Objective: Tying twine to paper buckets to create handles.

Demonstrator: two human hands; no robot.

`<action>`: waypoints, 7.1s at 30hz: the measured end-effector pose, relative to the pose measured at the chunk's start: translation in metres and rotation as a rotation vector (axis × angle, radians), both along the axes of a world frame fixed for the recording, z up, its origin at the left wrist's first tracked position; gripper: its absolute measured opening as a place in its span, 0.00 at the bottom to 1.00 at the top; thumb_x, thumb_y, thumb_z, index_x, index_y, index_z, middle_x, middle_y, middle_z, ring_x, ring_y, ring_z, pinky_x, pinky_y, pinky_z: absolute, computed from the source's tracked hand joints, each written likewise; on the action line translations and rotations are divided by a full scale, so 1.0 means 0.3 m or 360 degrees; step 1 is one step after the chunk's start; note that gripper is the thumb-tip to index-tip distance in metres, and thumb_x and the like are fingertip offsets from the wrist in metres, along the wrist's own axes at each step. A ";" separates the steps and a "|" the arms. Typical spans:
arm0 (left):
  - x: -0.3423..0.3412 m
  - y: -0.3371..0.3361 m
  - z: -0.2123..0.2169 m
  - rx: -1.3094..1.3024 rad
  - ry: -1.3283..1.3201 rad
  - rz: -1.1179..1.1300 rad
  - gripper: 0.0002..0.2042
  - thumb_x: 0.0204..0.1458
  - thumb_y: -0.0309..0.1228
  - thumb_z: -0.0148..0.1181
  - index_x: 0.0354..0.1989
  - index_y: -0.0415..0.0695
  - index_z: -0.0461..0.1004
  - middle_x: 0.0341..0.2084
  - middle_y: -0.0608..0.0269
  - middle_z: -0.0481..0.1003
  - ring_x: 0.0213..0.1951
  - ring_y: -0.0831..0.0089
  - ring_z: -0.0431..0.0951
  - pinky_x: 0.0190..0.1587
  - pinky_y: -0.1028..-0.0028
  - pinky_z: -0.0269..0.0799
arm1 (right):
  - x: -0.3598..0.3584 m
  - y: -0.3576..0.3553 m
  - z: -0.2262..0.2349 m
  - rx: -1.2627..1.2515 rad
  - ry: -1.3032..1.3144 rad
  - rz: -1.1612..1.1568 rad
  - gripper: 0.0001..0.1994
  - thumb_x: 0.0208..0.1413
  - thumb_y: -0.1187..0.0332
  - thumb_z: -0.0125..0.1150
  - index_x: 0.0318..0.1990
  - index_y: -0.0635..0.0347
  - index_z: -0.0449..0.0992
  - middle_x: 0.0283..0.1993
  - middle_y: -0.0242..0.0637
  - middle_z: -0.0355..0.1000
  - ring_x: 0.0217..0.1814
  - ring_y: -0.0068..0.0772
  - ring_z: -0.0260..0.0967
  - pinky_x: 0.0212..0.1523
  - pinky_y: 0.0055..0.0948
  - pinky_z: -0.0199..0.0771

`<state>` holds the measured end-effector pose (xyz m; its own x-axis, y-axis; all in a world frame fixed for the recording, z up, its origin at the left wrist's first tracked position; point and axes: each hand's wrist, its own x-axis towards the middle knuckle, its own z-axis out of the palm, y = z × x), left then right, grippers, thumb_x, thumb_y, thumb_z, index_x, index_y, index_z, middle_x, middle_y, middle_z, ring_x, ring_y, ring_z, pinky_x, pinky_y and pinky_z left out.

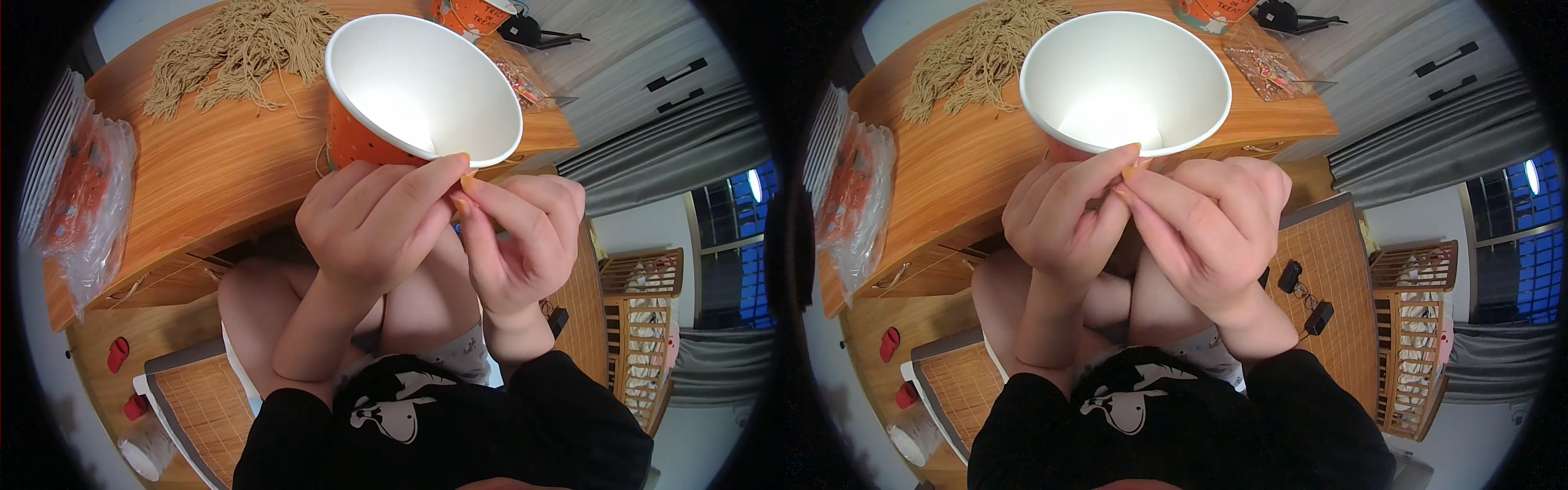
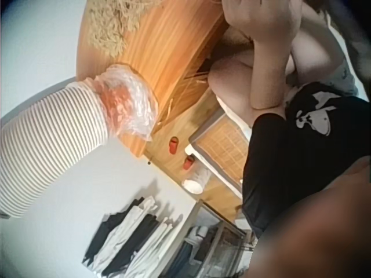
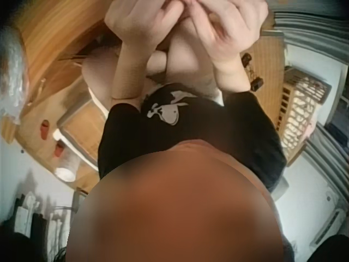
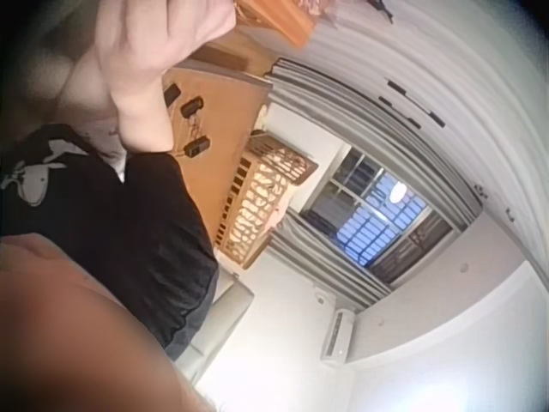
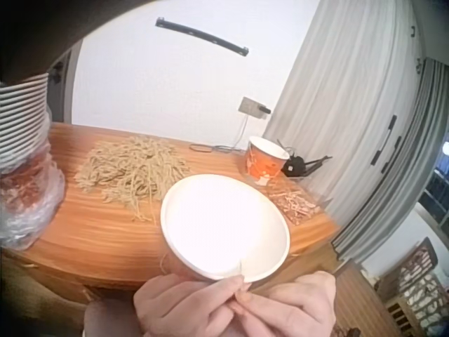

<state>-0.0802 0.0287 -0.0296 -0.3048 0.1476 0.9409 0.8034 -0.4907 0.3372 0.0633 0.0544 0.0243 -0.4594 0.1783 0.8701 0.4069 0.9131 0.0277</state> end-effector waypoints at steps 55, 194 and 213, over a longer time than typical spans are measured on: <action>0.028 0.053 -0.050 -0.0311 -0.0508 -0.0441 0.65 0.28 0.31 0.84 0.73 0.37 0.39 0.67 0.44 0.55 0.66 0.52 0.62 0.67 0.57 0.62 | 0.261 0.049 0.312 -0.1409 -0.0483 0.1206 0.09 0.64 0.71 0.55 0.38 0.61 0.82 0.38 0.38 0.78 0.36 0.33 0.74 0.34 0.28 0.71; 0.103 0.020 -0.097 -0.0173 -0.0298 -0.0091 0.42 0.31 0.37 0.83 0.51 0.49 0.55 0.65 0.32 0.60 0.63 0.36 0.65 0.59 0.48 0.64 | 0.126 0.024 0.184 -0.1540 -0.0095 0.0427 0.07 0.57 0.72 0.64 0.41 0.64 0.81 0.40 0.36 0.77 0.46 0.29 0.72 0.49 0.26 0.69; 0.070 0.044 -0.112 -0.0391 -0.0423 0.0061 0.43 0.27 0.41 0.86 0.44 0.42 0.55 0.63 0.31 0.59 0.61 0.41 0.67 0.59 0.54 0.68 | 0.275 0.807 0.168 -0.0499 0.0105 -0.0681 0.12 0.62 0.67 0.61 0.51 0.57 0.80 0.37 0.39 0.80 0.40 0.33 0.77 0.44 0.28 0.75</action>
<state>-0.0592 0.0419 -0.0631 -0.5438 0.3433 0.7658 0.6881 -0.3400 0.6410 0.1457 0.2964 0.0746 -0.2347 0.5939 0.7695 0.7362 0.6255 -0.2583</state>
